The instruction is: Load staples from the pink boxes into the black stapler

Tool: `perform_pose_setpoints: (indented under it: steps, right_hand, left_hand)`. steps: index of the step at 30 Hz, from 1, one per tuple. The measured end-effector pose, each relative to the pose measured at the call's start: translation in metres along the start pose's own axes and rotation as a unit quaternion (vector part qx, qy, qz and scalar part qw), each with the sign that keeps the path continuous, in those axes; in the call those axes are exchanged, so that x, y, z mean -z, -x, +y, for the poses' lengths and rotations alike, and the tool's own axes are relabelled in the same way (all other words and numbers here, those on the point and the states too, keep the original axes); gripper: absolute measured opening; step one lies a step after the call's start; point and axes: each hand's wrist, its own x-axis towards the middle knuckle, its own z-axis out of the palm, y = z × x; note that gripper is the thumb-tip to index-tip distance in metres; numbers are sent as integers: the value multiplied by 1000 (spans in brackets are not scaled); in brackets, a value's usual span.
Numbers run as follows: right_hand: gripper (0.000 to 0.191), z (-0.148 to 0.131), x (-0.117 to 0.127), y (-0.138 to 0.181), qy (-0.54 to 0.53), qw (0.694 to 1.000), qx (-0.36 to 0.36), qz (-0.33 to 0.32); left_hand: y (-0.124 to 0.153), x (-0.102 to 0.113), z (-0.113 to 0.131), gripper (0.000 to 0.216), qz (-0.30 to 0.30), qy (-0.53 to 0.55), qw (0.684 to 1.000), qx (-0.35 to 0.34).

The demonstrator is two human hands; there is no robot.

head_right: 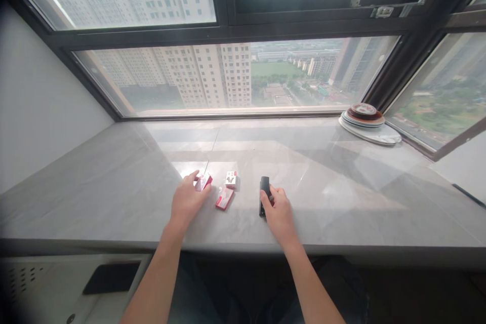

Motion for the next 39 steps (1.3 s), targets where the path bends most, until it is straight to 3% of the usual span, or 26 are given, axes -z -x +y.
perform_pose_setpoints:
  steps: [4,7,14,19,21,24,27,30,35,39]
  right_hand:
    - [45,-4,-1,1,-3,1000,1,4]
    - [46,-3,-1,0,-5,1000,-4,3]
    - [50,-2,-1,-2,-3,1000,-13,-2]
    - [51,-1,-2,0,6,1000,-14,5]
    - [54,0,-3,0,6,1000,-12,18]
    - [61,1,-5,0,-2,999,-15,33]
    - [65,0,-6,0,-29,999,-30,27]
    - [64,-1,-6,3,-53,997,-39,25]
    - [51,-2,2,2,-25,999,-29,19]
    - [35,-9,18,-10,32,999,35,-4]
  left_hand:
    - [-38,6,-38,63,-4,-32,998,50]
    - [-46,6,-51,61,-1,-22,998,65]
    - [-6,28,-65,56,90,-29,992,85]
    - [23,45,-87,57,41,-85,988,121]
    - [32,43,-78,53,60,-103,987,110]
    - [48,29,-37,40,92,-90,991,42]
    - [60,5,17,31,17,-14,998,-66]
    - [60,-18,51,33,-17,7,994,-107]
    - [47,-27,45,52,-8,-16,998,-68]
    - [58,-18,34,35,-48,-2,995,-85]
